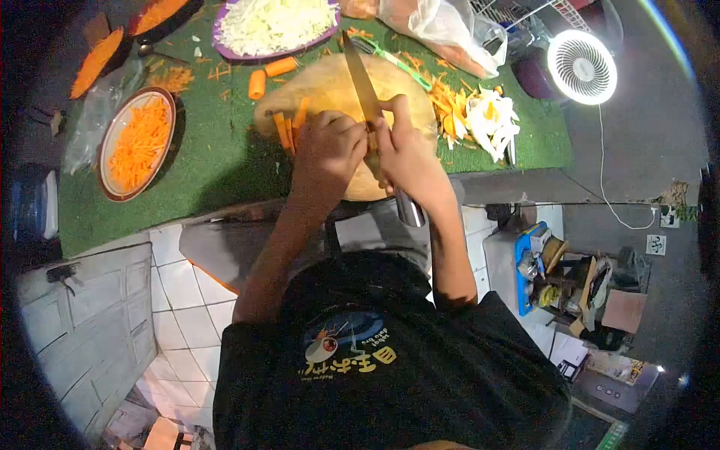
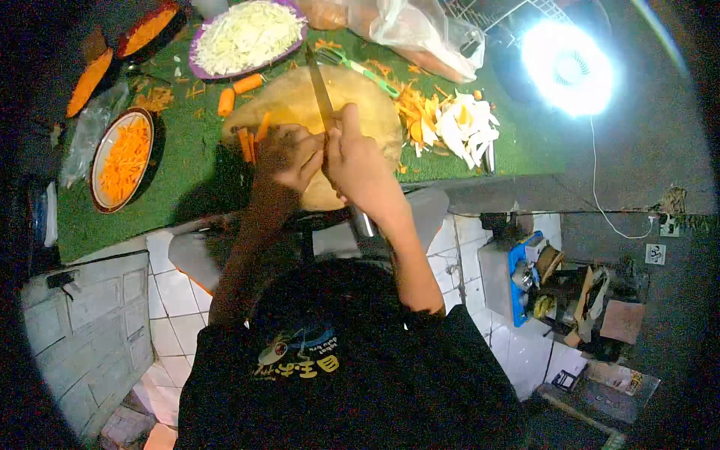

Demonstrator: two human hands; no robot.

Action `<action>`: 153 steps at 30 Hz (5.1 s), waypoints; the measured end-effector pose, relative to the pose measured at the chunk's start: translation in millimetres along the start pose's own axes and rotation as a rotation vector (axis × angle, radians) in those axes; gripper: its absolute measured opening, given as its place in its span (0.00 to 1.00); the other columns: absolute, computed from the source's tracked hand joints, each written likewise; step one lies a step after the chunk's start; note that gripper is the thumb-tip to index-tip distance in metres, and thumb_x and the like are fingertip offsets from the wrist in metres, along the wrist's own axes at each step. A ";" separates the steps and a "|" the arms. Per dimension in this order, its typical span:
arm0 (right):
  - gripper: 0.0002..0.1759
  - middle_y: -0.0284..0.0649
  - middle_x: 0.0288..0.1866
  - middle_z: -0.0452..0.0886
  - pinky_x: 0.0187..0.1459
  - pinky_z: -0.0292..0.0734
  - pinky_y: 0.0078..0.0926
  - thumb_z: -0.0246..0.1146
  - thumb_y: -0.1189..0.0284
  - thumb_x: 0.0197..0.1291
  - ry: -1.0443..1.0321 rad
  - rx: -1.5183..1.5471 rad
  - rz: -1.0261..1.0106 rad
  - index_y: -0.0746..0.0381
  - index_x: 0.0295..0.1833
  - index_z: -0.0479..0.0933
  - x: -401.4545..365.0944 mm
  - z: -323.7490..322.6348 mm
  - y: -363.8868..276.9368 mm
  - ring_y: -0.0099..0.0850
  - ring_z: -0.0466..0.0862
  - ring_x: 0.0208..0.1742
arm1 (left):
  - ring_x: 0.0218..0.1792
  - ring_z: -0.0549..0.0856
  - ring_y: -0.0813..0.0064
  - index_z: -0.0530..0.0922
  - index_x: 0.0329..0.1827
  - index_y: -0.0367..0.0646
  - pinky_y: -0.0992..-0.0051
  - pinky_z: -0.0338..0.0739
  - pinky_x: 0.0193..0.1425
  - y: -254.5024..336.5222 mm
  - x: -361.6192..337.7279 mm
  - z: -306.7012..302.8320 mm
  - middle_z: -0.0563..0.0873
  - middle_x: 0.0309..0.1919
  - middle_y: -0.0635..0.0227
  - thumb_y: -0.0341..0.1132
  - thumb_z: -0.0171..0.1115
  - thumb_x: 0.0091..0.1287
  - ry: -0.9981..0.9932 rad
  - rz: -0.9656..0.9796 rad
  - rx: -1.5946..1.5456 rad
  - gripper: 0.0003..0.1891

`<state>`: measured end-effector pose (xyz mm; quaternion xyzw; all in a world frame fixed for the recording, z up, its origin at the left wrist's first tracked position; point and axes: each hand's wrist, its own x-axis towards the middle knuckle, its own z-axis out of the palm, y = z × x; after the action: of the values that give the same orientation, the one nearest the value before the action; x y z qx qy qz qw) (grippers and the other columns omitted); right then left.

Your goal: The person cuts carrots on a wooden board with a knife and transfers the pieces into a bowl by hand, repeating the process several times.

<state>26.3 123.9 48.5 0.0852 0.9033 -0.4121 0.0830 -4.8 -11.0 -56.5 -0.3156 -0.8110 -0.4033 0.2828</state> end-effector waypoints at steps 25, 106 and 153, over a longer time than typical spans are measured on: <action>0.17 0.41 0.38 0.79 0.40 0.75 0.29 0.59 0.74 0.78 0.082 0.273 -0.325 0.62 0.67 0.65 -27.0 -31.3 38.8 0.28 0.79 0.37 | 0.54 0.76 0.54 0.82 0.42 0.42 0.58 0.71 0.62 -37.3 27.5 -172.0 0.81 0.49 0.60 0.28 0.65 0.67 0.100 -0.213 0.351 0.03; 0.20 0.50 0.28 0.82 0.34 0.73 0.47 0.68 0.66 0.70 0.199 -0.209 -0.327 0.55 0.62 0.71 -7.8 -40.6 50.4 0.53 0.84 0.30 | 0.36 0.90 0.63 0.81 0.53 0.36 0.64 0.82 0.43 -98.4 -23.1 -324.6 0.89 0.36 0.54 0.31 0.71 0.66 -0.409 -0.681 0.417 0.15; 0.20 0.56 0.46 0.87 0.43 0.79 0.53 0.65 0.62 0.71 0.176 -0.367 -0.262 0.54 0.64 0.69 1.0 -32.8 65.3 0.58 0.87 0.44 | 0.58 0.85 0.48 0.81 0.62 0.37 0.59 0.77 0.66 -134.2 16.7 -304.4 0.86 0.56 0.48 0.27 0.71 0.62 -0.384 -0.468 0.551 0.23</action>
<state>37.2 191.1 21.8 -0.0137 0.9702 -0.2393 -0.0359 -52.7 -323.5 48.2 -0.1046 -0.9766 -0.1583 0.1009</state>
